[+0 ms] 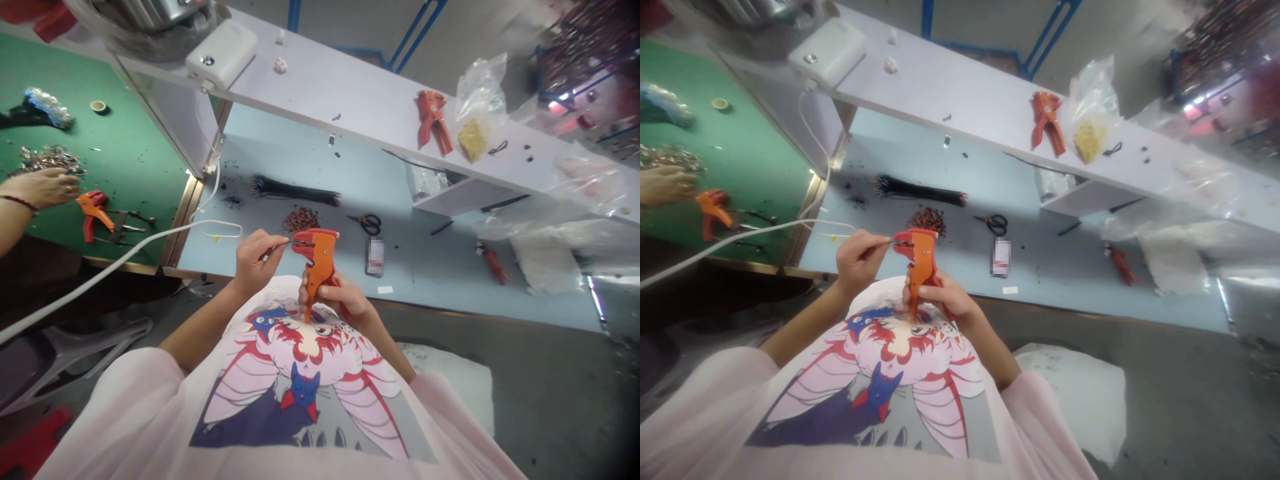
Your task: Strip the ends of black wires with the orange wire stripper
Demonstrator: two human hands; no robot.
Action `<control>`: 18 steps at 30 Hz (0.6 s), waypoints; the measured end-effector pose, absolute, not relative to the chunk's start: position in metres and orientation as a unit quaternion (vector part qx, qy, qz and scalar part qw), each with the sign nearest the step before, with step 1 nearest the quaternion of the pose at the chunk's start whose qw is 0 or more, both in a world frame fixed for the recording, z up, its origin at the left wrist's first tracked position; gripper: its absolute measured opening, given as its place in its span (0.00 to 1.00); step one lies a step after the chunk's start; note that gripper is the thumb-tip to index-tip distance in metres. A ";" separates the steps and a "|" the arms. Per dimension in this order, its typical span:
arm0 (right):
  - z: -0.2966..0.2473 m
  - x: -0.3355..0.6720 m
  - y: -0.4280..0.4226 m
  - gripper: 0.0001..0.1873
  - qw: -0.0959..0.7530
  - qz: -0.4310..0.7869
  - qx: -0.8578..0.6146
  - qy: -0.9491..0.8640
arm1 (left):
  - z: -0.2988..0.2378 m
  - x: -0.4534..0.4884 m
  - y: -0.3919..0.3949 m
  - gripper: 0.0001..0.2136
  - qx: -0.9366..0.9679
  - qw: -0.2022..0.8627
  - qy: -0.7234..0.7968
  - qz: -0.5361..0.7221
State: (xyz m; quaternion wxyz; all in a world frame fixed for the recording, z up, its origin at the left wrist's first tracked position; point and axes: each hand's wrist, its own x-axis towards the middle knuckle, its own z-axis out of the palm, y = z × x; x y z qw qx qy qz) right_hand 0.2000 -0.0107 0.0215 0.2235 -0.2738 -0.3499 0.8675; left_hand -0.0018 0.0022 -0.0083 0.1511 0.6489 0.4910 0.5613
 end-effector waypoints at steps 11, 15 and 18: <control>0.020 0.196 -0.012 0.18 0.218 0.859 -0.290 -0.363 | -0.008 -0.004 0.000 0.03 0.653 0.153 0.491 0.555; 0.018 0.195 -0.012 0.17 0.222 0.858 -0.283 -0.367 | -0.007 -0.005 0.001 0.03 0.653 0.153 0.489 0.558; 0.017 0.195 -0.012 0.17 0.228 0.860 -0.277 -0.362 | -0.005 -0.005 0.001 0.04 0.652 0.154 0.481 0.565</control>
